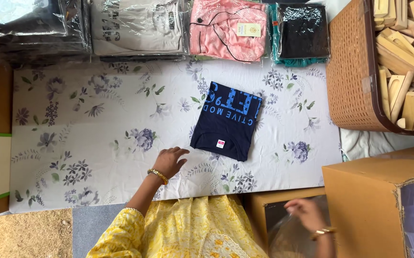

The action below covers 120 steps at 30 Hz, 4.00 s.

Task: The person folds garments on a padded table and seals each folded item inside a clear plastic bag, stacking the packed clothes with other finished packages. They fold a navy t-shirt, then a pair of yellow printed pants, bag and press each one, and finally spread out a pair of camouflage pants.

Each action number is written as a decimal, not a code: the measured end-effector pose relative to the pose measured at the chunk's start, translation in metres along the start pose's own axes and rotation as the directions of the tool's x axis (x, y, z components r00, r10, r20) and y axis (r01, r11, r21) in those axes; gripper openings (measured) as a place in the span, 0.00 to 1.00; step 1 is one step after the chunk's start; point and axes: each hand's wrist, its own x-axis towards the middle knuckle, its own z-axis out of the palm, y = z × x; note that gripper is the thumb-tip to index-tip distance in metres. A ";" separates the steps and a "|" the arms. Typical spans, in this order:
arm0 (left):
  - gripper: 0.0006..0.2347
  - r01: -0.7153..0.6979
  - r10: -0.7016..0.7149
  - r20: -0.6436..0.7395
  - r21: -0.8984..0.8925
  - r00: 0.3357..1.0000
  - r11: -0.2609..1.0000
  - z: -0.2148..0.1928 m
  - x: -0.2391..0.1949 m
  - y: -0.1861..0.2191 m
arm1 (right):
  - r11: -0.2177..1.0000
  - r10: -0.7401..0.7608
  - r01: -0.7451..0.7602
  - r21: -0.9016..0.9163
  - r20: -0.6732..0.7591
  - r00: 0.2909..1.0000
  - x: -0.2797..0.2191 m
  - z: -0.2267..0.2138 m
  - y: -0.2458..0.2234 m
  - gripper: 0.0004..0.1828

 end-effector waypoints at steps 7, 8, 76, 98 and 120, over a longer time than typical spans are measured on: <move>0.26 -0.055 0.345 0.120 -0.888 0.931 0.457 -0.002 0.025 0.067 | 0.686 -0.344 0.563 0.461 -0.475 0.810 0.025 -0.005 -0.247 0.07; 0.26 -0.058 0.347 0.118 -0.887 0.930 0.458 -0.014 0.023 0.079 | 0.685 -0.345 0.565 0.460 -0.478 0.808 0.044 0.020 -0.278 0.07; 0.26 0.134 -0.116 0.155 -0.113 0.981 0.985 0.026 0.055 0.091 | 0.420 -0.447 0.377 0.826 -0.173 0.878 0.009 -0.017 -0.358 0.38; 0.22 0.289 -0.561 -0.282 -0.632 0.778 0.719 0.075 0.049 -0.053 | 0.692 -0.234 0.108 0.714 0.080 0.969 0.211 0.195 -0.246 0.34; 0.28 -0.350 0.376 -0.166 0.169 0.912 0.922 0.004 0.010 -0.042 | 0.848 -0.517 0.443 -0.290 -0.270 0.813 0.121 0.145 -0.340 0.30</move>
